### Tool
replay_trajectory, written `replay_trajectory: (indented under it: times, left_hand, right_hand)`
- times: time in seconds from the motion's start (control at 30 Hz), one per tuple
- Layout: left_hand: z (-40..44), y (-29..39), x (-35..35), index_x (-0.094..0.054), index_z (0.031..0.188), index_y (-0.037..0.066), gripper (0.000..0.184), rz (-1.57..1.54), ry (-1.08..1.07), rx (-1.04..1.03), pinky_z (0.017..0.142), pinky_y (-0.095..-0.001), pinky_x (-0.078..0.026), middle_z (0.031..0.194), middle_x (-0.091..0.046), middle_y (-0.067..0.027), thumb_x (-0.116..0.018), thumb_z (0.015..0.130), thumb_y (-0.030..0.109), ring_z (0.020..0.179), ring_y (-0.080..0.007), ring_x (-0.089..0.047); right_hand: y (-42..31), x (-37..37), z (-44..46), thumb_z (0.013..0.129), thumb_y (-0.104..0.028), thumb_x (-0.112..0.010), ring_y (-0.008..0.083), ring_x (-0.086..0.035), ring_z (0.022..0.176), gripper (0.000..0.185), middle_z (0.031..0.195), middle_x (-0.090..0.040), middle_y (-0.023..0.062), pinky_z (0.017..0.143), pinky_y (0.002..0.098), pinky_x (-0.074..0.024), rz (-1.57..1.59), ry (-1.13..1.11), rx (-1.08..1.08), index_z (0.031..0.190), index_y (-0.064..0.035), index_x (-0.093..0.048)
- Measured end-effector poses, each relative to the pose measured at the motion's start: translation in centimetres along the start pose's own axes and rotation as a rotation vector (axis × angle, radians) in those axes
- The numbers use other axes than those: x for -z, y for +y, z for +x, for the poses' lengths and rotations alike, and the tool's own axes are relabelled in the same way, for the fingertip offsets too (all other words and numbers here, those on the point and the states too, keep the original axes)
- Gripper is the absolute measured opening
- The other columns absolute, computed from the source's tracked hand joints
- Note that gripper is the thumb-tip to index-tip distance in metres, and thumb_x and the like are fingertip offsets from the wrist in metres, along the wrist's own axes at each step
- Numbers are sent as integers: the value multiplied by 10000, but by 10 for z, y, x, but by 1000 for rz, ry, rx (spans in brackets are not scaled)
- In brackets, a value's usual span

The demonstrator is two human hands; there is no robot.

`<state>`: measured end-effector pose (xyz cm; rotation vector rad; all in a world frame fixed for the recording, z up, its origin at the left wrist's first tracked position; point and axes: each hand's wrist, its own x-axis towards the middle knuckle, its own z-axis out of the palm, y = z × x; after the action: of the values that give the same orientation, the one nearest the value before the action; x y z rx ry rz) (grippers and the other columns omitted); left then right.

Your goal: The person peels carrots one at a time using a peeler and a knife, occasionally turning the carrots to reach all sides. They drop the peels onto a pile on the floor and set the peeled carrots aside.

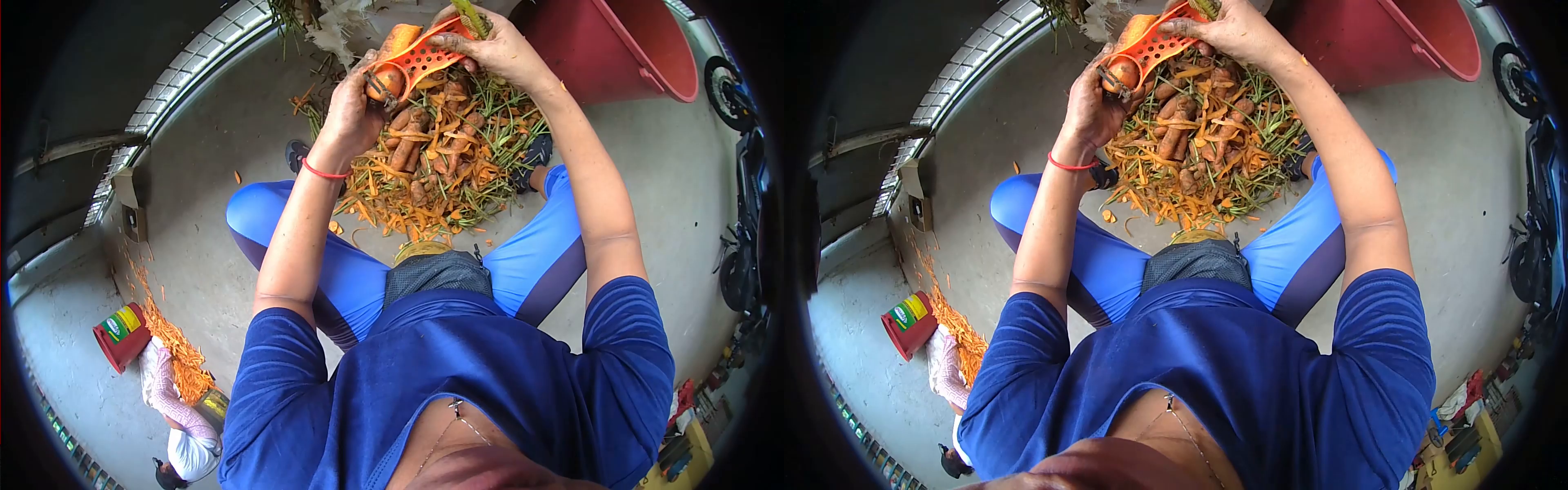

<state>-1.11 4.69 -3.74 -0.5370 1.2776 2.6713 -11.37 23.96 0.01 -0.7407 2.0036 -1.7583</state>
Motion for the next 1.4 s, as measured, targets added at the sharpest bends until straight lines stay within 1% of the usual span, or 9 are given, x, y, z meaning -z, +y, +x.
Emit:
replay_trajectory:
  times: [0.17, 0.23, 0.47, 0.6, 0.7, 0.9, 0.97, 1.07, 1.4]
  left_hand:
    - [2, 3, 12, -481, 1239, -9, 418, 1, -158, 38, 627, -286, -496, 1092, -601, -158, -414, 1008, 333, 897, -228, -626]
    - [-5, 3, 4, -497, 1220, -15, 431, 0, -63, 16, 589, -262, -457, 1062, -609, -158, -405, 1011, 350, 874, -217, -625]
    - [9, 1, 8, -499, 1235, 39, 429, -20, 17, -71, 808, -380, -554, 1098, -599, -125, -385, 1012, 387, 991, -229, -611]
    - [11, -4, 8, -468, 1276, 86, 365, -138, -11, -6, 870, -436, -558, 1203, -574, -122, -416, 1008, 329, 1084, -265, -605]
    - [6, -1, 2, -474, 1266, 79, 359, -129, -37, -18, 863, -436, -568, 1224, -567, -133, -428, 1004, 321, 1066, -273, -615]
    - [3, -1, 4, -486, 1242, 51, 364, -105, -102, 3, 791, -368, -587, 1178, -589, -156, -461, 995, 316, 1006, -268, -641]
    - [3, 8, 11, -486, 1240, 45, 362, -110, -277, 46, 772, -335, -586, 1140, -606, -161, -468, 993, 310, 978, -261, -650]
    - [-3, 8, 7, -489, 1245, 36, 375, -76, -181, -10, 756, -302, -567, 1096, -621, -168, -476, 992, 313, 929, -241, -654]
    - [3, 0, -1, -444, 1343, 74, 421, 114, -25, -124, 898, -367, -523, 1270, -545, -100, -400, 1012, 331, 1120, -226, -580]
  right_hand:
    - [-13, 59, 10, 850, -254, -733, 31, -436, 467, 283, 691, -562, -43, 421, 175, -343, -177, 191, -240, 1034, -86, -596]
    - [10, 73, 22, 845, -256, -737, 27, -431, 478, 310, 702, -562, -41, 419, 172, -343, -159, 470, 60, 1068, -90, -599]
    - [-9, 13, 0, 847, -205, -741, 23, -449, 495, 245, 695, -563, -52, 433, 178, -348, 101, 94, -49, 996, -69, -602]
    - [3, -11, 0, 841, -163, -745, 83, -562, 865, 226, 895, -614, -15, 811, 242, -458, 119, -13, 12, 983, -35, -625]
    - [-2, -10, 2, 840, -162, -746, 81, -559, 852, 226, 899, -615, -14, 800, 234, -457, 42, 3, -2, 981, -35, -623]
    - [-5, 13, 8, 834, -243, -756, 50, -535, 657, 273, 769, -603, -27, 607, 205, -447, -41, -21, -70, 984, -61, -618]
    - [-20, 32, 13, 822, -325, -759, 23, -437, 466, 357, 644, -530, -50, 358, 178, -289, -30, 141, -86, 1028, -79, -601]
    - [34, 96, 28, 850, -255, -726, 19, -425, 470, 325, 646, -525, -39, 379, 176, -303, -248, 515, 56, 1078, -72, -585]
    - [-6, 3, 5, 848, -217, -740, 37, -484, 585, 227, 765, -582, -40, 529, 187, -401, 15, 11, 3, 964, -61, -622]
